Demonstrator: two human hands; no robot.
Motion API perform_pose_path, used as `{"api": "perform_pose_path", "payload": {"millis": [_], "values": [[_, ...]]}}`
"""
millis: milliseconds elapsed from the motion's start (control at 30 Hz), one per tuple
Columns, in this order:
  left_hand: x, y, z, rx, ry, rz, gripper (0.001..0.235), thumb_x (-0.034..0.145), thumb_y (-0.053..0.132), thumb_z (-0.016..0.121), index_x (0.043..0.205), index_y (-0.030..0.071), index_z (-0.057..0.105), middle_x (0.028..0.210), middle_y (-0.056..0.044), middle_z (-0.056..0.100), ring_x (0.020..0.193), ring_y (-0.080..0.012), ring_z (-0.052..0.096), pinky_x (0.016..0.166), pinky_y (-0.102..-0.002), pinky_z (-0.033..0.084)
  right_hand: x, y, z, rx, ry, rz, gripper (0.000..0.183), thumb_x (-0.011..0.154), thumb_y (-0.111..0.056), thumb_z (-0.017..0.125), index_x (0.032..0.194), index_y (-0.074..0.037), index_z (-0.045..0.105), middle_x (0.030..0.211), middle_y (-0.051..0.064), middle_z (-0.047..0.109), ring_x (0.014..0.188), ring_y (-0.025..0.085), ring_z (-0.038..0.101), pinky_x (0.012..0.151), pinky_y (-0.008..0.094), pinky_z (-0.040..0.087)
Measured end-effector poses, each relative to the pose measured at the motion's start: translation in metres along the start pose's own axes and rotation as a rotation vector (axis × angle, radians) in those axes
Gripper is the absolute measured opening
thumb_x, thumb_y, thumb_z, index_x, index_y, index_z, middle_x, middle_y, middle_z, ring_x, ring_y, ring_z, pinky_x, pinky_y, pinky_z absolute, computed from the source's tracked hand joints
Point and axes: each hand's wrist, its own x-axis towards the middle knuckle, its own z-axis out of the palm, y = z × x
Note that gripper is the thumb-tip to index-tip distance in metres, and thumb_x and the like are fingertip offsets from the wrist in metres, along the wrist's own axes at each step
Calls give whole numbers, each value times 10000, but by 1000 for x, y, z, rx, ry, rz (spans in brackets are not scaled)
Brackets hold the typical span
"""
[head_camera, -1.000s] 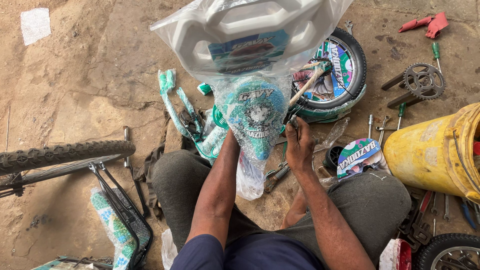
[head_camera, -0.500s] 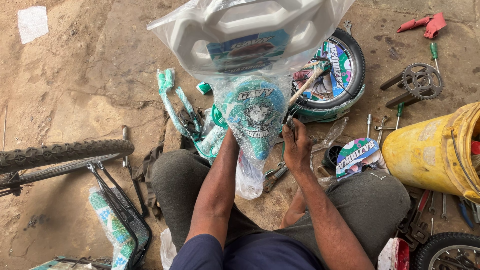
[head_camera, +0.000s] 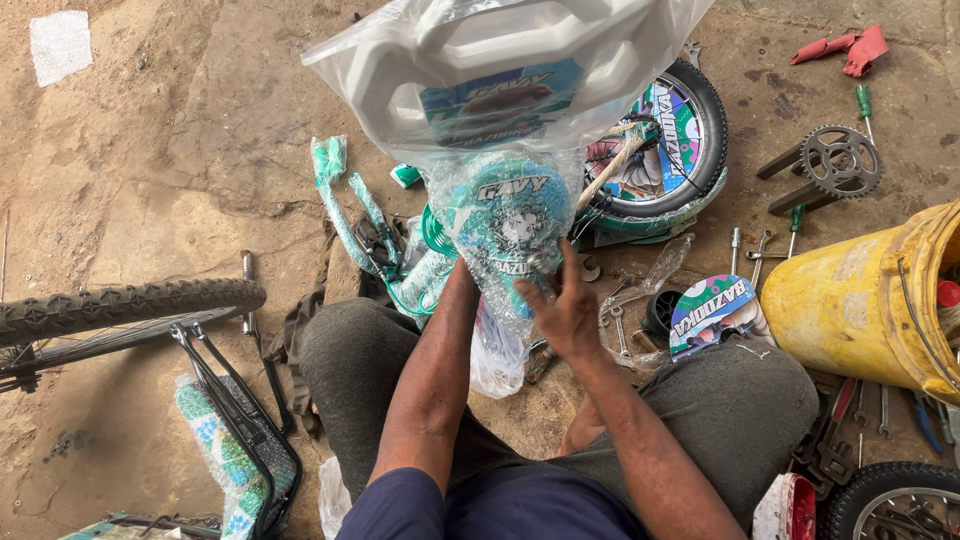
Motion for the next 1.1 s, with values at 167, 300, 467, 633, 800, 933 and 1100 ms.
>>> {"api": "perform_pose_path", "payload": {"millis": [167,300,467,633,800,933,1100], "values": [[-8,24,42,245,-33,57,499,881,100,743,1356,72,592,1299,-132,650,1162,-195,628,1002,-365,550,-7,-33,-9,100,154,-324,1067,772,-347,836,1587,-9,237,1135,202,707,937,253,728,811,371,610],[-48,63,91,856,-237,332,514,870,90,754,1357,77,592,1305,-129,647,1170,-190,623,1012,-364,545,1,-35,-67,639,-80,-290,914,744,-222,810,1539,-24,406,1211,140,707,1050,250,716,950,397,599],[-89,89,150,429,-295,-18,475,874,97,752,1329,117,618,1276,-99,666,1133,-188,656,952,-378,578,27,-21,-135,755,-277,-278,652,812,-349,813,1299,52,647,1134,127,734,1039,233,715,920,379,602],[-87,94,172,246,-81,-223,246,872,119,753,1077,-12,713,906,-111,727,709,-199,674,604,-310,551,18,-3,-114,1005,84,19,567,906,-655,555,1062,-125,683,900,20,692,698,124,666,545,278,516],[-77,111,169,378,72,-250,181,943,235,705,906,60,674,713,-46,634,557,-122,573,477,-245,406,-13,21,-79,871,-180,465,438,1028,-495,589,987,-68,680,726,35,578,516,100,477,441,260,376],[-102,104,164,579,54,-120,193,928,180,719,830,37,636,699,-64,623,562,-150,575,498,-282,432,-42,36,-64,1090,-150,226,281,943,-236,598,1174,-93,670,780,28,676,630,127,649,586,292,561],[-110,92,178,576,-19,-85,269,960,268,699,813,50,641,691,-53,614,594,-143,582,530,-295,437,-46,30,-66,607,-98,289,299,982,-200,612,1243,-94,713,755,8,681,571,68,536,497,241,438]]}}
